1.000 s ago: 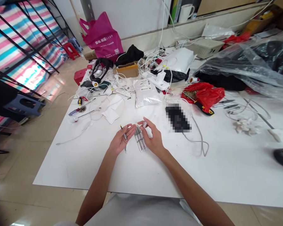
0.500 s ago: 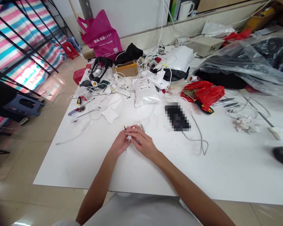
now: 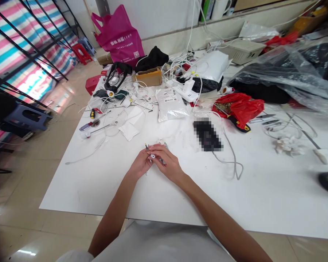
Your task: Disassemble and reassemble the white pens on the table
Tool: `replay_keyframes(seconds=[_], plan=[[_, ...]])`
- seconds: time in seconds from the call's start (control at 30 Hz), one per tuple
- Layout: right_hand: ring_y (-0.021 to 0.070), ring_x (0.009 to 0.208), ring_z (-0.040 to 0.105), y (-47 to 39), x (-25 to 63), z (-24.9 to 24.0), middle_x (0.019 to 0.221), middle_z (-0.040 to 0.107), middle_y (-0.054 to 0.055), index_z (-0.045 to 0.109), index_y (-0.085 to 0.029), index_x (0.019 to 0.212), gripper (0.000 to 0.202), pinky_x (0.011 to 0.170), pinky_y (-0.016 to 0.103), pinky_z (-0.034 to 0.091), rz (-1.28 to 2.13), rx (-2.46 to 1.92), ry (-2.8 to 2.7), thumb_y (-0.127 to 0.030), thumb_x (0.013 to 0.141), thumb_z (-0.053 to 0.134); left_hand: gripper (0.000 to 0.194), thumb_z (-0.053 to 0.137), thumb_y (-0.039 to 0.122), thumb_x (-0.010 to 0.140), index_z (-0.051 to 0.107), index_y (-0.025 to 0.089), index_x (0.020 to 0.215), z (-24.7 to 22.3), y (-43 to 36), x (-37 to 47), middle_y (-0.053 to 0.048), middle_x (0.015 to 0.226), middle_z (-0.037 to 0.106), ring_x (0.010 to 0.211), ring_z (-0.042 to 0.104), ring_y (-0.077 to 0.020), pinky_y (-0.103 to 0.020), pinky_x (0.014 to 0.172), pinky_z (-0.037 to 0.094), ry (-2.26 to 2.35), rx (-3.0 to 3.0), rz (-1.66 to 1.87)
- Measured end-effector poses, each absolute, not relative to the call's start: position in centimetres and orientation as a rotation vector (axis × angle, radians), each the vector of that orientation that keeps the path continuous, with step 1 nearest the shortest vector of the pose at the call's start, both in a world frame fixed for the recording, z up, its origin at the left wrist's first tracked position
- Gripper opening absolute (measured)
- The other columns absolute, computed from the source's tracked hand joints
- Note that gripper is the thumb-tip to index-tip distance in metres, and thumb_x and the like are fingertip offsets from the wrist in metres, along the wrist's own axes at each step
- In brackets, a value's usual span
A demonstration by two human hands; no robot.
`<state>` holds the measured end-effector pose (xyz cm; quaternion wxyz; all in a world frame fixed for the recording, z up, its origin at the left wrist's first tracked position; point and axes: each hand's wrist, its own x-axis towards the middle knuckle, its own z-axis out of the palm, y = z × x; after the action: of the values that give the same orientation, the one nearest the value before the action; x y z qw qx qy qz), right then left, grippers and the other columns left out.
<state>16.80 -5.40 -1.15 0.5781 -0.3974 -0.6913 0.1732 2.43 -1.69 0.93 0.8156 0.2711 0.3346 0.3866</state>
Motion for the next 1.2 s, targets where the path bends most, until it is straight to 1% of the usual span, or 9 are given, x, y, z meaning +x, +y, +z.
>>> replay_keyframes(seconds=[0.17,0.33,0.5,0.73,0.93,1.0,1.07,1.13,1.2], plan=[[0.0234,0.115,0.073,-5.5,16.7,-1.2,0.121,0.076,0.008,0.071,-0.028,0.121,0.029,0.093,0.045,0.068,0.389,-0.922,-1.624,-0.015,0.096,0.069,0.029,0.077,0.022,0.087,0.077,0.013,0.114,1.2,-1.9,2.5,-0.016,0.129,0.073,0.126,0.066,-0.0268,-0.034,0.104,0.054,0.726,0.586,0.814],[0.0232,0.117,0.073,-5.5,16.6,-1.3,0.123,0.076,0.008,0.07,-0.028,0.125,0.036,0.102,0.048,0.065,0.355,-0.876,-1.623,-0.009,0.094,0.07,0.032,0.077,0.025,0.087,0.077,0.014,0.117,1.1,-1.9,2.4,-0.017,0.13,0.073,0.13,0.065,-0.0285,-0.038,0.109,0.051,0.703,0.59,0.811],[0.0227,0.117,0.073,-5.5,16.7,-1.1,0.122,0.075,0.007,0.07,-0.028,0.124,0.035,0.097,0.045,0.067,0.367,-0.883,-1.631,-0.009,0.094,0.069,0.033,0.075,0.026,0.089,0.076,0.015,0.121,1.1,-2.0,2.3,-0.016,0.132,0.072,0.131,0.064,-0.0282,-0.038,0.109,0.051,0.681,0.615,0.791],[0.0221,0.115,0.074,-5.5,16.7,-1.1,0.122,0.076,0.007,0.07,-0.028,0.124,0.033,0.099,0.045,0.066,0.37,-0.896,-1.641,-0.012,0.096,0.067,0.034,0.071,0.029,0.094,0.075,0.015,0.125,0.9,-1.8,2.2,-0.016,0.14,0.069,0.129,0.065,-0.0263,-0.034,0.105,0.052,0.691,0.612,0.785],[0.0223,0.111,0.075,-5.8,17.0,-1.1,0.117,0.078,0.005,0.069,-0.028,0.122,0.026,0.099,0.046,0.065,0.411,-0.927,-1.597,-0.017,0.098,0.066,0.036,0.073,0.033,0.095,0.075,0.015,0.126,0.7,-1.7,2.1,-0.016,0.14,0.069,0.127,0.066,-0.0263,-0.033,0.105,0.052,0.703,0.596,0.799],[0.021,0.105,0.076,-5.8,17.3,-0.8,0.112,0.078,0.004,0.068,-0.029,0.123,0.028,0.095,0.042,0.065,0.402,-0.96,-1.54,-0.018,0.099,0.065,0.037,0.072,0.036,0.095,0.074,0.014,0.125,0.7,-1.6,2.1,-0.016,0.139,0.069,0.128,0.066,-0.0272,-0.034,0.106,0.052,0.713,0.584,0.815],[0.0195,0.094,0.075,-5.6,17.8,-0.5,0.106,0.078,0.004,0.069,-0.03,0.124,0.028,0.084,0.038,0.064,0.368,-0.993,-1.5,-0.019,0.098,0.066,0.037,0.071,0.038,0.097,0.074,0.014,0.124,0.7,-1.5,2.0,-0.016,0.139,0.069,0.131,0.065,-0.0282,-0.037,0.11,0.05,0.699,0.569,0.837],[0.0184,0.085,0.072,-5.4,18.3,-0.3,0.101,0.076,0.005,0.072,-0.031,0.123,0.028,0.074,0.035,0.062,0.335,-1.015,-1.514,-0.021,0.098,0.066,0.036,0.07,0.037,0.097,0.073,0.014,0.124,0.8,-1.4,1.8,-0.016,0.14,0.069,0.135,0.063,-0.0286,-0.038,0.114,0.048,0.686,0.557,0.882],[0.0178,0.079,0.069,-5.1,18.6,-0.3,0.095,0.074,0.005,0.073,-0.03,0.122,0.025,0.069,0.034,0.06,0.338,-1.04,-1.559,-0.024,0.098,0.067,0.036,0.071,0.036,0.097,0.073,0.015,0.125,0.8,-1.3,1.7,-0.016,0.142,0.068,0.139,0.059,-0.0288,-0.038,0.115,0.047,0.691,0.55,0.93]])
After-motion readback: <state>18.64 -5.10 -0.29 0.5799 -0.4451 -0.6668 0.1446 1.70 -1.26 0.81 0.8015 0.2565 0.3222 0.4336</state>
